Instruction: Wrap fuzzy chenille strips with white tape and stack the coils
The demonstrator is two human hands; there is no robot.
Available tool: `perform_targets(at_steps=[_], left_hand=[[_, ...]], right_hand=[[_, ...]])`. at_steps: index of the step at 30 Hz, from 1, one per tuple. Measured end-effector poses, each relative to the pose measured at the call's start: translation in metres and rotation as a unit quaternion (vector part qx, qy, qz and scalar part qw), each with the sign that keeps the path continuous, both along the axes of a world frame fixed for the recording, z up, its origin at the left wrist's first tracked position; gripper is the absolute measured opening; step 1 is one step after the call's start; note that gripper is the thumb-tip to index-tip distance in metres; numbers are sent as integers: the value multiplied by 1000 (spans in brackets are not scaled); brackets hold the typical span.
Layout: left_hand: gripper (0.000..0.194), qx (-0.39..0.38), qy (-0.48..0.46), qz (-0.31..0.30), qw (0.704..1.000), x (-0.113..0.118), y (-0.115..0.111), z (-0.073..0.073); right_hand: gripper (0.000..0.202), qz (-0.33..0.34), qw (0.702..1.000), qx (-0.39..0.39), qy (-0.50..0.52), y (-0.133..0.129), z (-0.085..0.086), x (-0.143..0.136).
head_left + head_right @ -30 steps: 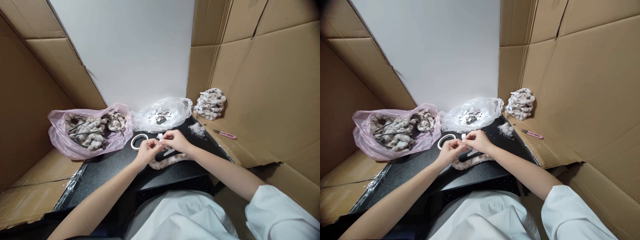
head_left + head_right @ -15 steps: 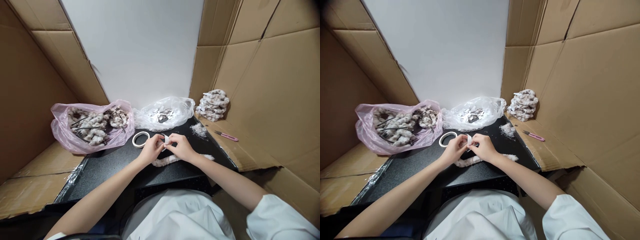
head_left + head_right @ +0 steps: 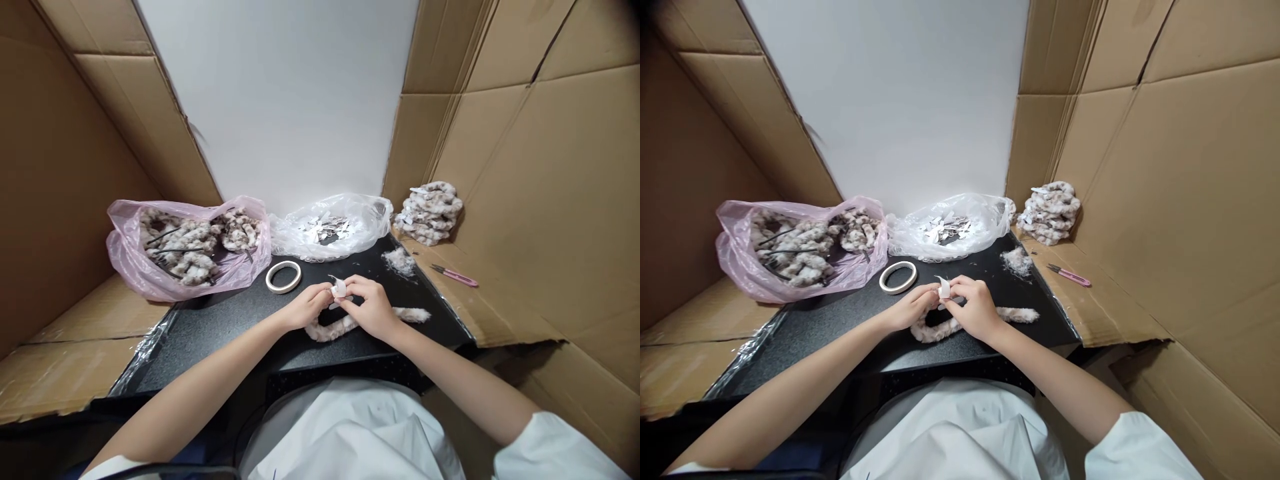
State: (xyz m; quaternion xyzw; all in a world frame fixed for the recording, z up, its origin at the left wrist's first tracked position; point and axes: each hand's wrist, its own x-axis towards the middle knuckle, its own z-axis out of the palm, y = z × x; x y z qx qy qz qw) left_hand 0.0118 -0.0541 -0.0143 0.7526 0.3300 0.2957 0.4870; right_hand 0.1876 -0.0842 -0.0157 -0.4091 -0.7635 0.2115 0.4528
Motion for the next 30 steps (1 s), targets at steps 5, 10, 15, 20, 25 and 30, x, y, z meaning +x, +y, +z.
perform_targets(at_steps=[5,10,15,20,25,30], left_hand=[[21,-140,-104,32,984,6,-3,-2],[21,-214,-135,61,966,7,-1,-1],[32,-240,-133,4,961,3,3,-3],[37,-228,-154,27,961,-2,3,1],[34,-278,-194,43,940,-4,2,5],[34,-306,-201,23,930,-4,4,5]], right_hand=[[11,-46,997,48,-40,-2,-5,-3],[13,-56,990,101,-78,-1,-9,-4],[12,-51,984,135,-105,0,-10,-2],[19,8,988,134,-79,3,1,0],[30,41,995,77,-42,12,15,-2],[27,87,992,52,-77,18,22,-3]])
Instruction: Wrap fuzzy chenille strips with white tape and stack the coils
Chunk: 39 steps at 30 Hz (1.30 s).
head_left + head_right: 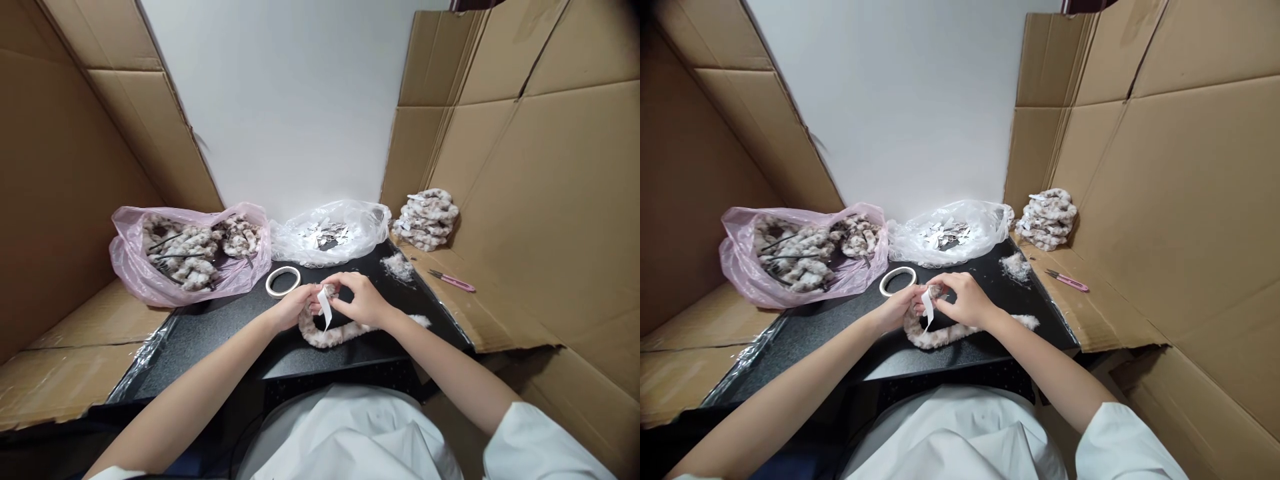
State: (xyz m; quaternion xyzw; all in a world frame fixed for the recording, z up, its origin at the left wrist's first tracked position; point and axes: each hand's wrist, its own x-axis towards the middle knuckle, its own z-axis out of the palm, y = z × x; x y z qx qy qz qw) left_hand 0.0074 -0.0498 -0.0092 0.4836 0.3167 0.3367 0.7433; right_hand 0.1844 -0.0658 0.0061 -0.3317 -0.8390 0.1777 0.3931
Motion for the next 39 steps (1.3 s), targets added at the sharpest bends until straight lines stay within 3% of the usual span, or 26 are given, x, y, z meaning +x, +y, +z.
perform_targets(at_steps=[4,10,17,23,28,31,36,39], left_hand=[[32,11,7,-13,1000,-1,2,-1],[30,78,55,3,995,-5,5,-4],[36,72,77,-16,994,-7,5,-2],[34,143,98,-41,984,-10,5,2],[35,189,162,-33,968,-13,7,4],[36,268,246,-8,932,-14,6,7],[32,458,369,51,807,-14,4,8],[29,521,401,71,750,-13,3,4]], right_hand=[[16,-5,1000,14,5,2,4,-1],[14,1,999,-28,33,8,8,3],[12,-8,999,-39,21,14,9,8],[11,-19,996,-82,34,15,9,7],[10,-28,983,-167,72,18,8,6],[14,-21,963,-246,112,21,5,4],[17,-10,923,-346,168,27,-3,2],[17,-6,920,-354,170,28,-7,2]])
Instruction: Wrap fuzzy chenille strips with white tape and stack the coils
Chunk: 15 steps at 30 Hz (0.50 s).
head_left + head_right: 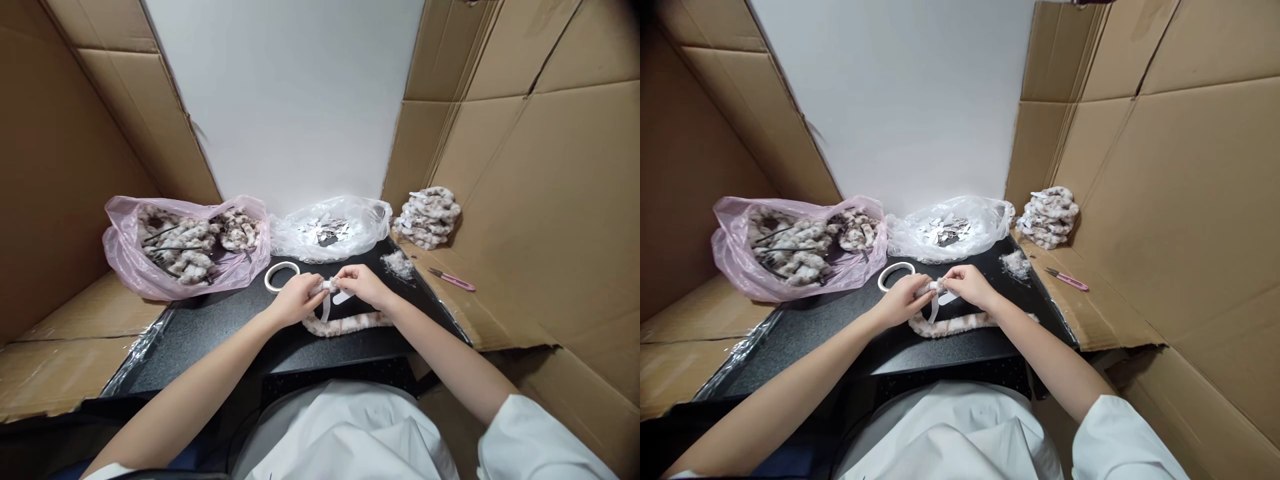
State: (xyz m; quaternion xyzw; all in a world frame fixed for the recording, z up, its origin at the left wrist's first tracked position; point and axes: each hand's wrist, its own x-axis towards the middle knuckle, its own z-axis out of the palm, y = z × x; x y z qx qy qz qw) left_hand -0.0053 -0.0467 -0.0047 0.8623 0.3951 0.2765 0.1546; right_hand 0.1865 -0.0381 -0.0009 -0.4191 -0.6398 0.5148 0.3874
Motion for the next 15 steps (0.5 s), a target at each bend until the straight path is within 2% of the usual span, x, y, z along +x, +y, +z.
perform_targets(at_steps=[2,7,11,15], left_hand=[[27,9,5,2,1000,2,0,-1],[25,-39,-40,3,998,3,-2,0],[29,-39,-51,23,998,2,-1,0],[29,-39,-45,21,998,1,-1,0]], right_hand=[[15,13,999,37,-12,-3,-1,0],[19,21,983,164,-77,-14,5,-3],[14,-9,970,201,-136,-17,12,-4],[15,3,955,229,-187,-16,14,-4]])
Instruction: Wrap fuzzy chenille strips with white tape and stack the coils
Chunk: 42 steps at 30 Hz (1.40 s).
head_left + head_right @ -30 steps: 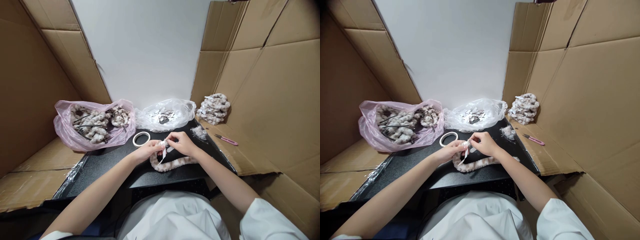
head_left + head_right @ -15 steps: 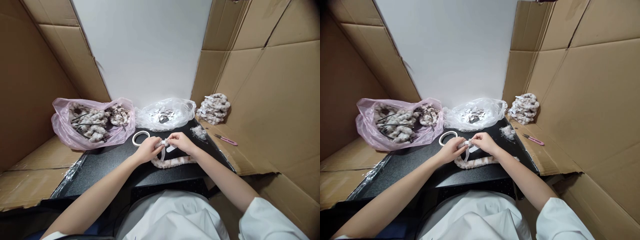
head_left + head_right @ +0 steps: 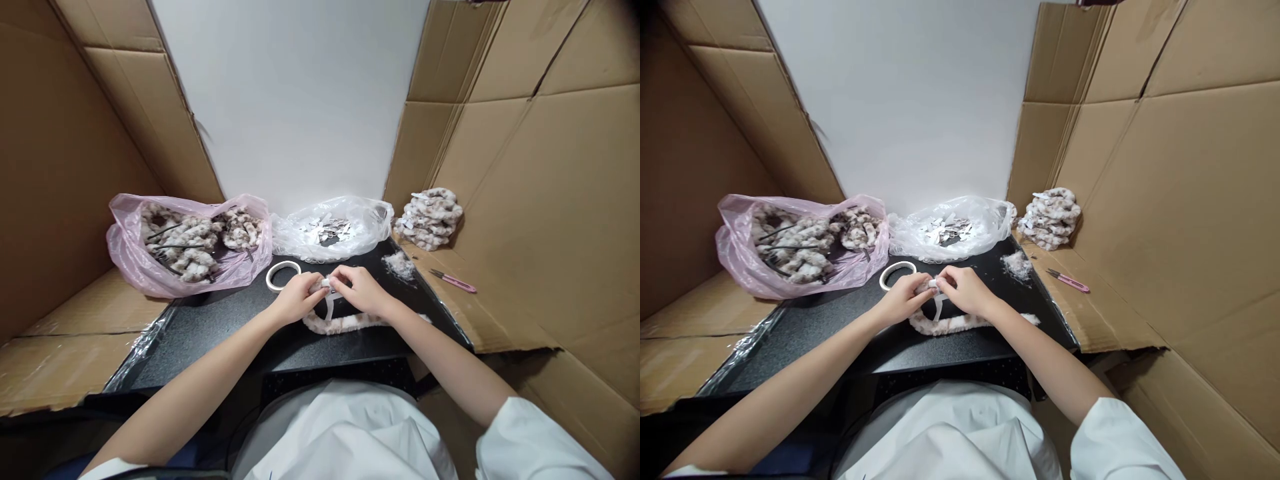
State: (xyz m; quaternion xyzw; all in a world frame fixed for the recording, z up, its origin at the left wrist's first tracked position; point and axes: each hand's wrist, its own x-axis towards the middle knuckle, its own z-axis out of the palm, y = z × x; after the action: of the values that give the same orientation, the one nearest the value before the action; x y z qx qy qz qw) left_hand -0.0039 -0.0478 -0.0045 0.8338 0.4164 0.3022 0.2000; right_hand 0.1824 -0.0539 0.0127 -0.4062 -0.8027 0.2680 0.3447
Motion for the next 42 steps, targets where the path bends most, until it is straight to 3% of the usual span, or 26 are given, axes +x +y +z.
perform_targets(at_steps=[6,10,14,18,23,26,28,31,33,34,36,39,42], left_hand=[[31,41,42,-13,998,2,1,0],[21,128,97,-14,987,2,2,0],[14,203,128,22,970,1,-2,2],[12,216,116,69,967,3,-6,0],[7,58,-15,137,989,6,-7,-4],[13,-103,-131,122,978,7,-6,-5],[19,-251,-207,59,944,7,-6,-3],[33,-437,-320,-35,840,5,-4,0],[40,-506,-378,-42,774,4,-2,1],[40,-527,-394,-31,753,4,-1,1],[35,-534,-403,5,743,3,2,0],[26,-488,-398,53,775,4,4,-5],[29,-414,-386,84,820,6,4,-9]], right_hand=[[29,-5,997,39,-70,2,-7,-3],[34,-6,997,14,-70,4,-7,-5],[36,-5,998,-37,-50,6,-4,-6],[38,-5,996,-86,2,11,-8,-7],[39,-23,996,-69,47,17,-15,-10],[39,-27,997,-45,56,15,-15,-10],[37,-26,998,-28,56,12,-14,-10],[33,-22,999,1,49,9,-13,-10],[31,-18,999,26,42,8,-14,-10],[31,-16,998,39,36,8,-15,-10],[30,-10,998,60,24,9,-18,-10],[30,-1,997,81,2,11,-23,-9],[29,7,995,97,-27,12,-27,-9]])
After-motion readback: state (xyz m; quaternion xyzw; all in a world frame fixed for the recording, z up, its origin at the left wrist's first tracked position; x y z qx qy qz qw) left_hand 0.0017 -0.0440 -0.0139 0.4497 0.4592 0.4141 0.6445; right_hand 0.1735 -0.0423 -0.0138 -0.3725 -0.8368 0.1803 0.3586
